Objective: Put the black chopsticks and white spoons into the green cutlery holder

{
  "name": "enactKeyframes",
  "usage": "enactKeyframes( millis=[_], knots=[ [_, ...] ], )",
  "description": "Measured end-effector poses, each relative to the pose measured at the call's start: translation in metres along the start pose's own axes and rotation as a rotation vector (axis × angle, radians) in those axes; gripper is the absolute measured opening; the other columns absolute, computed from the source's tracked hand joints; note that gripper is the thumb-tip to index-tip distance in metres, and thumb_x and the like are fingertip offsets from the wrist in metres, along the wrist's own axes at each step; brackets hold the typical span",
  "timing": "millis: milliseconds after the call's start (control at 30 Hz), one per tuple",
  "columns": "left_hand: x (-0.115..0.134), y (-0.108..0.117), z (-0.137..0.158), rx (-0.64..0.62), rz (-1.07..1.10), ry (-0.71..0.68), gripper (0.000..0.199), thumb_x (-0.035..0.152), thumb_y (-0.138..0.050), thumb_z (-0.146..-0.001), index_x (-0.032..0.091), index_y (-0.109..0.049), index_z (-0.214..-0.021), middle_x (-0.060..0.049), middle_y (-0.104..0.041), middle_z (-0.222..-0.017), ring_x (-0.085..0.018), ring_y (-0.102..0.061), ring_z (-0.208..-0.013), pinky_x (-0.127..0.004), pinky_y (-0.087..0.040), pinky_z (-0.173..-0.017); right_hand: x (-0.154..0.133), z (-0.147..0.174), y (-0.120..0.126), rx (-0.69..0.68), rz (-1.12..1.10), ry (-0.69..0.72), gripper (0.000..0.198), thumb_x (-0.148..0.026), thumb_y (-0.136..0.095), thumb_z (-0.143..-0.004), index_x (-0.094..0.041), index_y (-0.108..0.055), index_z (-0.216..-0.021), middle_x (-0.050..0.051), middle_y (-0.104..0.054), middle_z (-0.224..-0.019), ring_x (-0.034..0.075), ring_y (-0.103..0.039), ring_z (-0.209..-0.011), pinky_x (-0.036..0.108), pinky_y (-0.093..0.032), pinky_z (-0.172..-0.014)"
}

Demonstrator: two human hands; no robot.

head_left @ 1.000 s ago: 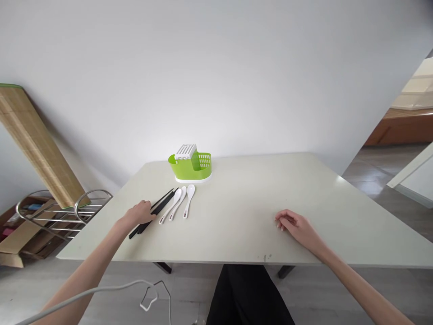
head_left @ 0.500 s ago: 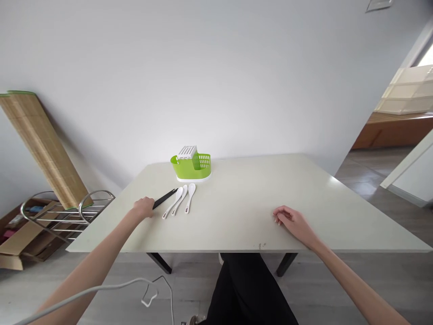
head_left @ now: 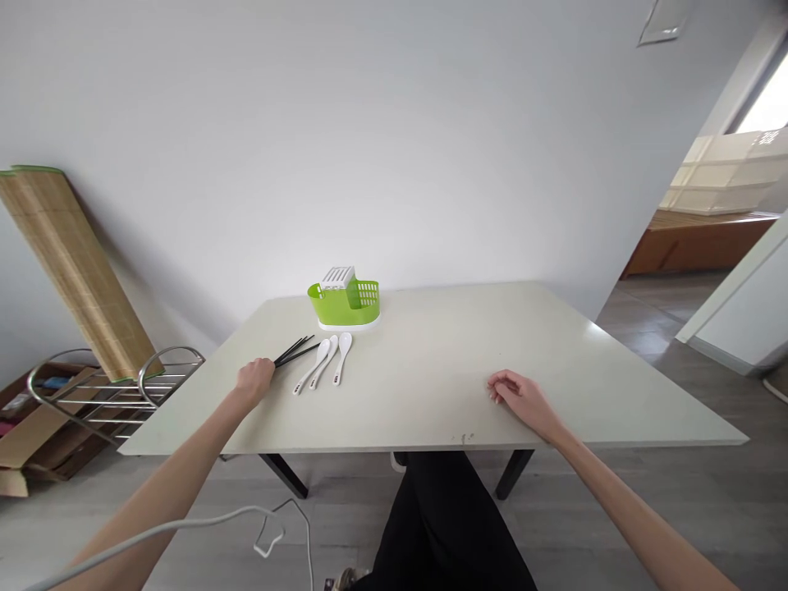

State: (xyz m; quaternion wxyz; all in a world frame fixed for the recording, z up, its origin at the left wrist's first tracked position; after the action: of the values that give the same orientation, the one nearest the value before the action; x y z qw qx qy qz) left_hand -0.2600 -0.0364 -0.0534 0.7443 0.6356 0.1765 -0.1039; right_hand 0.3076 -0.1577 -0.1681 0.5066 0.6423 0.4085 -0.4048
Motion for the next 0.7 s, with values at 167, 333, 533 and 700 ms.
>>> enactKeyframes(
  millis=[167,333,533,700],
  knots=[
    [0.000,0.003,0.005,0.056,0.019,0.051,0.039,0.027,-0.061,-0.101,0.007,-0.059,-0.134,-0.020,-0.069,-0.120,-0.030,-0.070,-0.110,-0.045,-0.057,-0.092,-0.001,0.002,0.001,-0.012,0.005,-0.007,0.020,-0.039,-0.058,-0.090,-0.021,-0.068,-0.092,0.006,-0.074,-0.082,0.022,-0.069,-0.076,0.036,-0.053,-0.078],
    [0.005,0.021,0.019,0.141,0.044,0.016,0.045,0.005,-0.046,-0.090,-0.002,-0.049,-0.134,-0.030,-0.066,-0.117,-0.038,-0.070,-0.110,-0.041,-0.053,-0.085,-0.004,0.004,0.002,-0.011,-0.004,-0.011,0.021,-0.041,-0.058,-0.091,-0.022,-0.067,-0.091,0.006,-0.074,-0.082,0.021,-0.068,-0.076,0.036,-0.054,-0.078],
    [0.030,0.056,0.037,0.243,0.056,-0.086,0.043,0.000,-0.029,-0.093,0.006,-0.047,-0.132,-0.025,-0.065,-0.123,-0.033,-0.069,-0.111,-0.040,-0.053,-0.086,-0.008,0.003,0.002,0.008,-0.025,-0.007,0.023,-0.044,-0.060,-0.088,-0.022,-0.067,-0.088,0.006,-0.073,-0.079,0.021,-0.068,-0.073,0.035,-0.054,-0.075],
    [0.096,0.068,0.056,0.241,0.079,-0.222,0.043,0.003,-0.028,-0.096,0.010,-0.050,-0.132,-0.022,-0.069,-0.117,-0.032,-0.073,-0.102,-0.040,-0.055,-0.084,-0.010,0.002,0.002,0.024,-0.032,0.000,0.022,-0.042,-0.060,-0.086,-0.022,-0.067,-0.086,0.005,-0.073,-0.077,0.021,-0.068,-0.071,0.035,-0.055,-0.073]
  ],
)
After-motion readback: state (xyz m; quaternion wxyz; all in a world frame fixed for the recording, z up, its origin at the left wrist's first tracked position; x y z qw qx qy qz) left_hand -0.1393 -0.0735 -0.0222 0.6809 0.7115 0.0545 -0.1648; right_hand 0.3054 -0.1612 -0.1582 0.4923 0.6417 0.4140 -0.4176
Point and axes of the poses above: each hand's wrist, its own z-axis away from the middle knuckle, its own y-axis out of the back of the hand, x = y × z, the point moved 8 cm from there along -z, towards the middle knuckle
